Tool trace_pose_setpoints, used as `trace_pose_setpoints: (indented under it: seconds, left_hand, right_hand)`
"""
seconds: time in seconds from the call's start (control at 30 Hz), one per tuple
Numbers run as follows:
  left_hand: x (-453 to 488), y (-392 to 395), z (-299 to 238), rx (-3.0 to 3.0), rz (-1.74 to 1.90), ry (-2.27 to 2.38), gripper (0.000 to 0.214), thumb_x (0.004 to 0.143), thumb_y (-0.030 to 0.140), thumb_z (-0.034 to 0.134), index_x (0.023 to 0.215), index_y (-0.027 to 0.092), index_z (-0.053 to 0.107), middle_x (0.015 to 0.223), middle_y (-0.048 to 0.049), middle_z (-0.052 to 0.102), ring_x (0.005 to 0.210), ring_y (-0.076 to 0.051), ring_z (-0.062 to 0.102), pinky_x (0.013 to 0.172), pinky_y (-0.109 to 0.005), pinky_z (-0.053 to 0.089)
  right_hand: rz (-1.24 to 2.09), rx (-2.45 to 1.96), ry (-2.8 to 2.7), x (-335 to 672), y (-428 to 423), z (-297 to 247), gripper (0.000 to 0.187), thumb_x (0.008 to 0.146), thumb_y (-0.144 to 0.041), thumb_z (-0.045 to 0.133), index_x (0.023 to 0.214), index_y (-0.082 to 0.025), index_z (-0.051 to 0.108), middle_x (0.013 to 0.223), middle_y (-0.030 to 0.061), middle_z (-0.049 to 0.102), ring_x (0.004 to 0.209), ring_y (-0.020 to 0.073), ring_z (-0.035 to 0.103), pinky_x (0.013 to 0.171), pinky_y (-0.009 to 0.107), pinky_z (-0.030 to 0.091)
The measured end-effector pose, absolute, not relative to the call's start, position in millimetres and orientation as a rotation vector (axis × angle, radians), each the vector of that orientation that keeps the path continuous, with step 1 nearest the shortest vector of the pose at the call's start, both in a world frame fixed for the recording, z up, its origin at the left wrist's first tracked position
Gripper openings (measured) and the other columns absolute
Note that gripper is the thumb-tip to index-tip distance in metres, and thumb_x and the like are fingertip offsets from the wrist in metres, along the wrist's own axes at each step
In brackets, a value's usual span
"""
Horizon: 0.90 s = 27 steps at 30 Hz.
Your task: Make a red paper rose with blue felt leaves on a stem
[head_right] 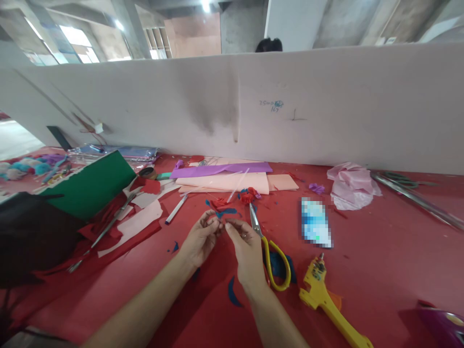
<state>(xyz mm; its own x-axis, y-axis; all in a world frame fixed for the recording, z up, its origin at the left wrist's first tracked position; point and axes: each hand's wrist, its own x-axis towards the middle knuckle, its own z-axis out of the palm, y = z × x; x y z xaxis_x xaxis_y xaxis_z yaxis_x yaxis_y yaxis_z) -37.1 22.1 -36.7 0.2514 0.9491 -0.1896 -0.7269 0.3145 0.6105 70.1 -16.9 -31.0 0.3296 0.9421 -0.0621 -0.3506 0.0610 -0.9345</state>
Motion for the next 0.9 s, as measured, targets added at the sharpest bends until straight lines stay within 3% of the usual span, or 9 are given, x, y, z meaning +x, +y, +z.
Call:
trace_pose_setpoints:
  seconds: [0.27,0.5,0.67,0.9]
  left_hand:
    - [-37,21,-40,0.427,1.08,0.507,0.029,0.061,0.009,0.079,0.082,0.016,0.061,0.06,0.0057,0.056,0.059,-0.006,0.057,0.071,-0.022,0.049]
    - [-36,20,-35,0.526,1.092,0.546,0.032,0.057,0.014,0.082,0.081,0.018,0.061,0.058,0.006,0.056,0.055,-0.007,0.054,0.062,-0.021,0.044]
    - [-37,20,-35,0.627,1.09,0.576,0.033,0.056,0.015,0.082,0.083,0.019,0.063,0.066,0.0037,0.061,0.062,-0.011,0.058,0.067,-0.024,0.043]
    - [-37,20,-35,0.721,1.079,0.522,0.033,0.06,0.012,0.079,0.089,0.019,0.064,0.073,0.0018,0.063,0.062,-0.009,0.056,0.064,-0.022,0.044]
  right_hand:
    - [1.178,-0.991,-0.664,70,-16,-27,0.016,0.069,-0.028,0.075,0.084,-0.022,0.071,0.087,0.0015,0.072,0.084,0.017,0.064,0.085,0.034,0.049]
    - [1.154,-1.048,-0.751,71,-17,-27,0.021,0.064,-0.028,0.077,0.084,-0.022,0.072,0.084,0.0024,0.072,0.081,0.0195,0.063,0.08,0.035,0.049]
    - [1.147,-1.013,-0.8,73,-18,-26,0.021,0.063,-0.029,0.078,0.083,-0.024,0.072,0.077,-0.0005,0.07,0.075,0.0178,0.061,0.076,0.033,0.05]
    - [1.115,-0.989,-0.888,77,-18,-19,0.029,0.06,-0.026,0.079,0.087,-0.024,0.068,0.088,0.0015,0.067,0.083,0.0203,0.061,0.081,0.036,0.049]
